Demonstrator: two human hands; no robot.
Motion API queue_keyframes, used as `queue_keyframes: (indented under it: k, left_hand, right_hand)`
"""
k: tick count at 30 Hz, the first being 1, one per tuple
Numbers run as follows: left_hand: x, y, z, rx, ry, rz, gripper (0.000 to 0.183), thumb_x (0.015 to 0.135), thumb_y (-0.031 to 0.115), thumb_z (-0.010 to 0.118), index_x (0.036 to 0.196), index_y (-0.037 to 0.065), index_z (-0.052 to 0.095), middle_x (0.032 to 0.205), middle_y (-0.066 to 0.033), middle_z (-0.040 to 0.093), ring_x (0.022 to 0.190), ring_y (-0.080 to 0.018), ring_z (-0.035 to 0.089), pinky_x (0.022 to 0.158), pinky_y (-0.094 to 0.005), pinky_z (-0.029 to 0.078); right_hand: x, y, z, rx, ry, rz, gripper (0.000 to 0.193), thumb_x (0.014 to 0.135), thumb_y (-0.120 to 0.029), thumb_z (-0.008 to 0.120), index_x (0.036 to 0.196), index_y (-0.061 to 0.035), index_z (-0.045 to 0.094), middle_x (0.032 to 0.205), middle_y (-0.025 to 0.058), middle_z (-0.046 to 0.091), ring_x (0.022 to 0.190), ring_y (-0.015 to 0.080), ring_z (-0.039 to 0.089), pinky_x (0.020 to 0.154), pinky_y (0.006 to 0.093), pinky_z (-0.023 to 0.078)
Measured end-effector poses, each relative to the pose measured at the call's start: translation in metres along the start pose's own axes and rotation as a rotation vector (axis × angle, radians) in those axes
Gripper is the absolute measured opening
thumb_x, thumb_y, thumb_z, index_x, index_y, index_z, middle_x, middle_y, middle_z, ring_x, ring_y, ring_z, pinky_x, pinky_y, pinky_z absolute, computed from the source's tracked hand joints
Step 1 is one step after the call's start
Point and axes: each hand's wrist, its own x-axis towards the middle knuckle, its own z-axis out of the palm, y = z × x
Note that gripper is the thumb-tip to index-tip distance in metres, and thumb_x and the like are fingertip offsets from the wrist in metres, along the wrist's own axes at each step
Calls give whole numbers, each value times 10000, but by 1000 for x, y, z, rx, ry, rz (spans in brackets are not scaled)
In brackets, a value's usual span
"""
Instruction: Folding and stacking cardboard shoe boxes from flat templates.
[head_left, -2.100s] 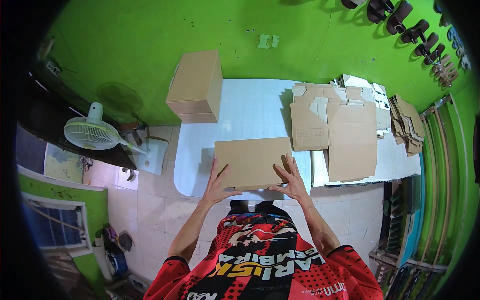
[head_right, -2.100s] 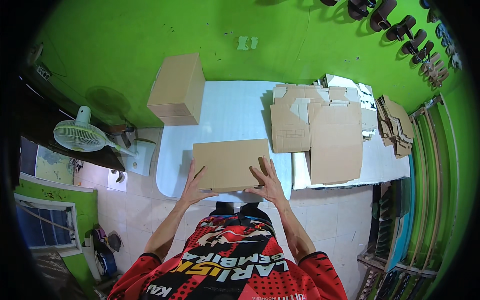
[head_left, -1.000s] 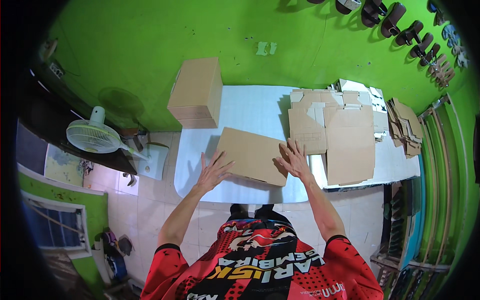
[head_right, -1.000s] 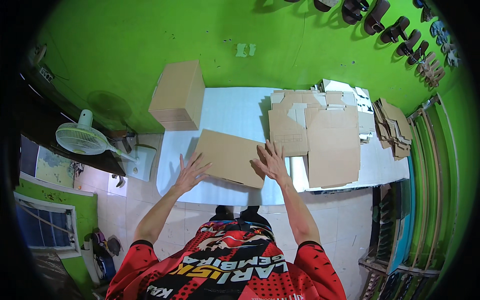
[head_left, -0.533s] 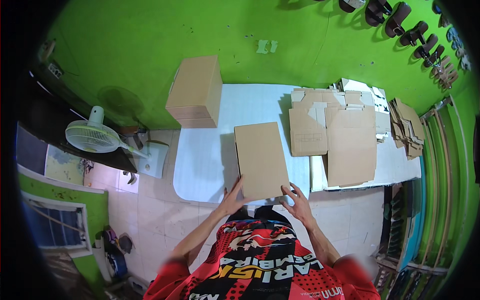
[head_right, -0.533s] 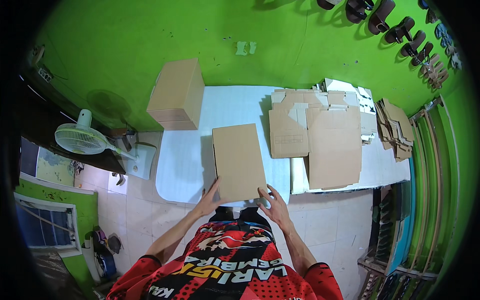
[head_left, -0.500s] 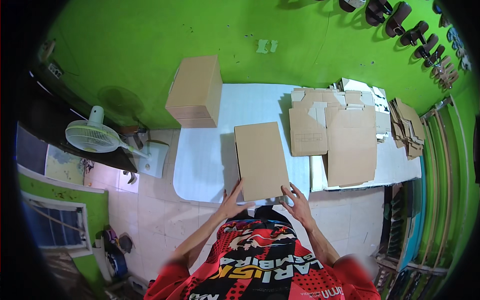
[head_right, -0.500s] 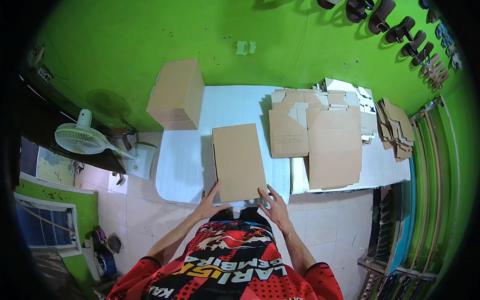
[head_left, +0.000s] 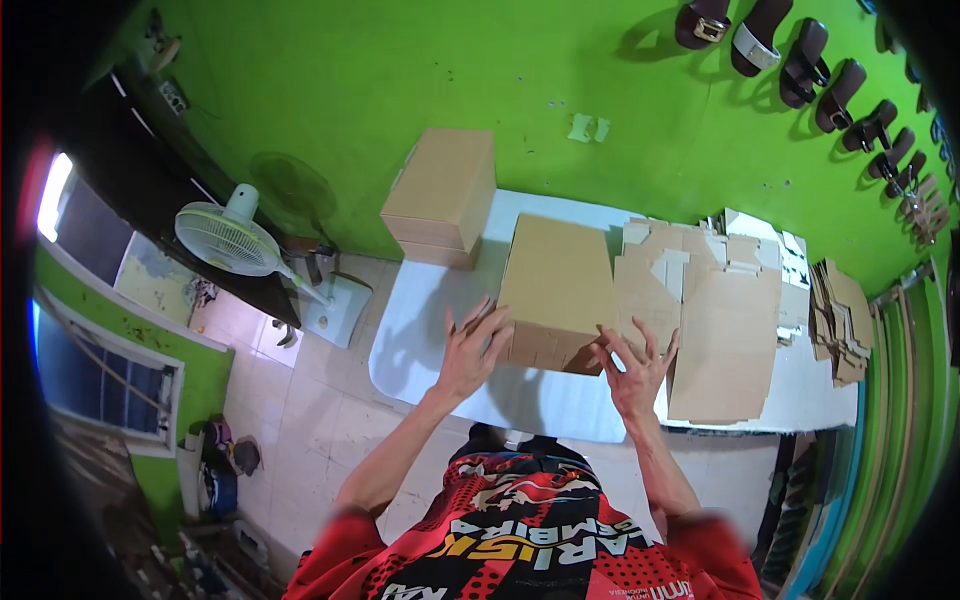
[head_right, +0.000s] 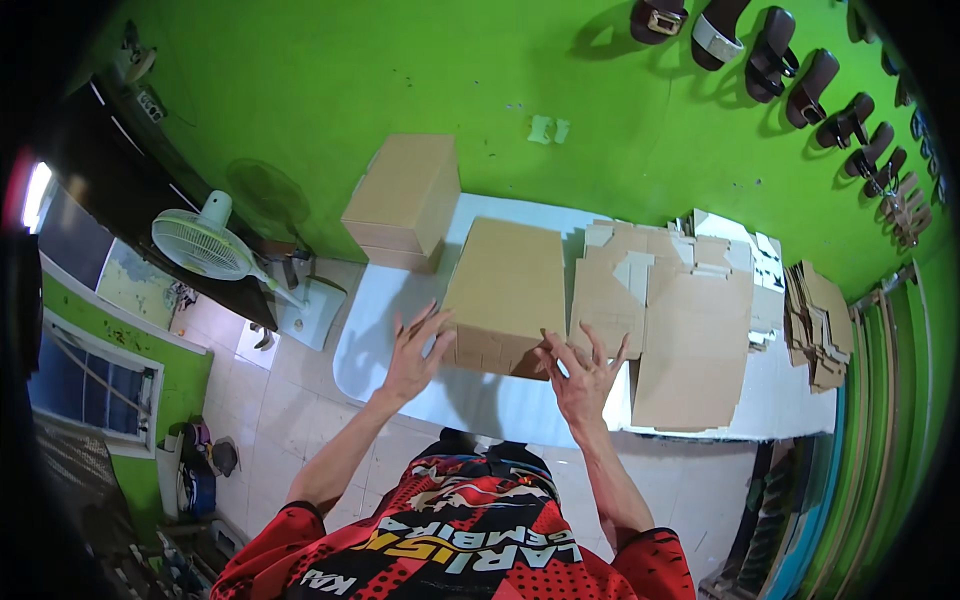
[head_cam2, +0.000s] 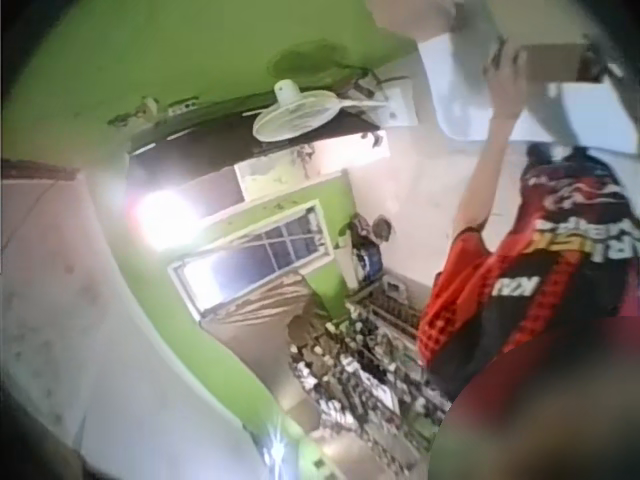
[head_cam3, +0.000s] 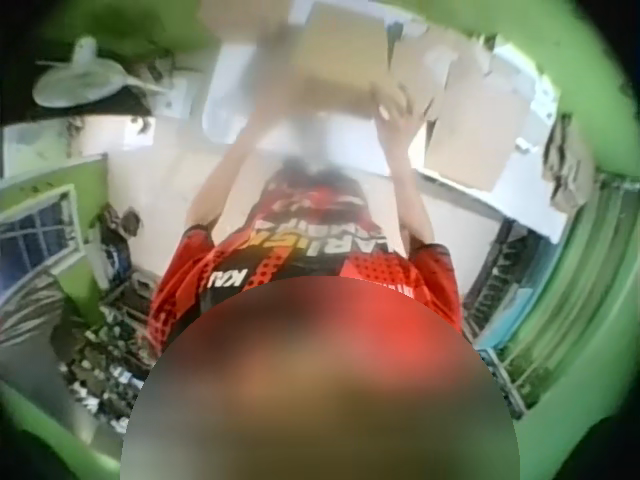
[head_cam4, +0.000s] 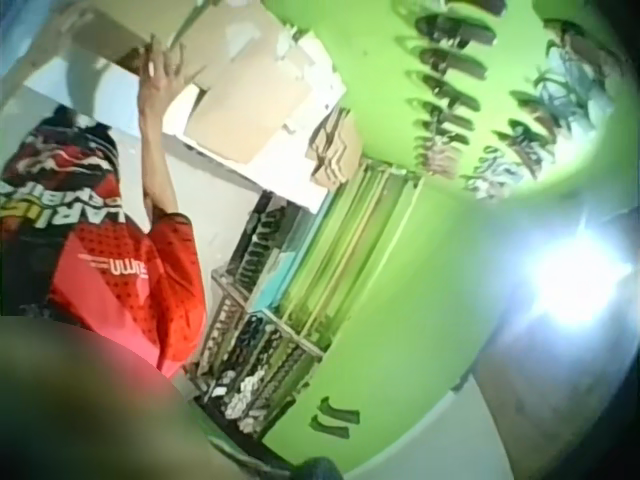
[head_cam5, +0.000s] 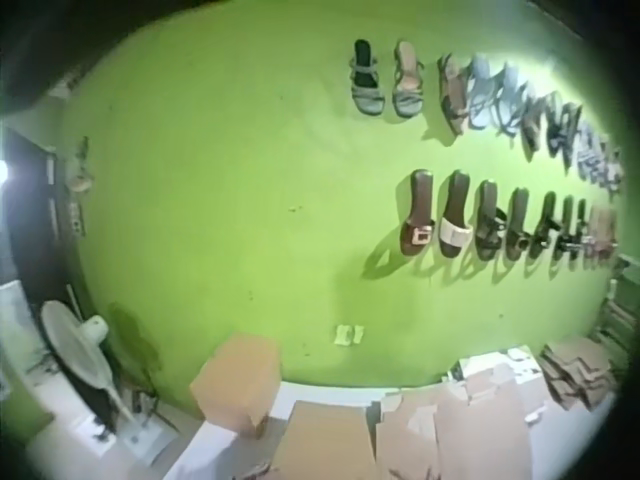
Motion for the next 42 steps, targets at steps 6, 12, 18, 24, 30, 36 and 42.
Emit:
queue_keyframes:
  k: [6, 12, 18, 24, 30, 36, 42]
  left_hand:
    - [59, -15, -66, 85, 276, 226, 326, 985, 209, 729, 1309, 168, 722, 1381, -134, 682, 1428, -280, 527, 1237, -659, 134]
    - [108, -82, -131, 34, 350, 186, 303, 1007, 208, 700, 1307, 171, 720, 1397, -121, 677, 1439, -288, 516, 1243, -657, 132]
    - [153, -156, -177, -20, 316, 129, 332, 1033, 252, 671, 1349, 153, 690, 1413, -100, 669, 1444, -276, 511, 1263, -593, 144]
    - [184, -229, -184, -213, 174, 126, 475, 1034, 264, 675, 1472, 110, 577, 1503, -137, 586, 1461, -299, 479, 1272, -473, 225]
    - [191, -268, -167, -432, 103, 33, 994, 958, 259, 767, 1686, 154, 98, 1720, -168, 221, 1573, -326, 253, 1267, -489, 242]
    - [204, -304, -145, -570, -84, -118, 1057, 910, 315, 806, 1664, 37, 118, 1683, -217, 269, 1552, -325, 285, 1260, -445, 261]
    - [199, -298, -141, -640, -265, -344, 880, 941, 417, 766, 1569, -2, 314, 1552, -190, 463, 1438, -296, 438, 1199, -424, 340]
  right_hand:
    - [64, -35, 34, 94, 206, -82, 366, 834, -269, 881, 1186, -278, 781, 1043, -5, 806, 1323, 231, 596, 1229, 674, 175]
    - [140, -100, 105, 130, 338, -149, 372, 840, -260, 878, 1194, -299, 773, 1077, -6, 804, 1306, 244, 608, 1231, 644, 205]
    - [191, -155, 171, 127, 332, -127, 370, 867, -284, 848, 1224, -318, 757, 1117, -1, 800, 1301, 244, 608, 1238, 638, 209]
    - [205, -179, 234, 51, 263, -81, 398, 920, -305, 793, 1311, -301, 715, 1220, 70, 768, 1294, 302, 625, 1223, 598, 284]
    - [203, -201, 251, 492, 23, 259, 768, 985, -263, 733, 1634, -170, 334, 1617, 266, 399, 1366, 476, 530, 1074, 494, 502]
    - [208, -183, 275, 562, -34, 219, 807, 1061, -302, 621, 1685, -158, 130, 1616, 290, 385, 1332, 489, 559, 981, 465, 564]
    - [213, -192, 264, 808, -259, 385, 816, 1097, -373, 543, 1689, -141, 32, 1591, 277, 439, 1404, 463, 507, 1066, 474, 521]
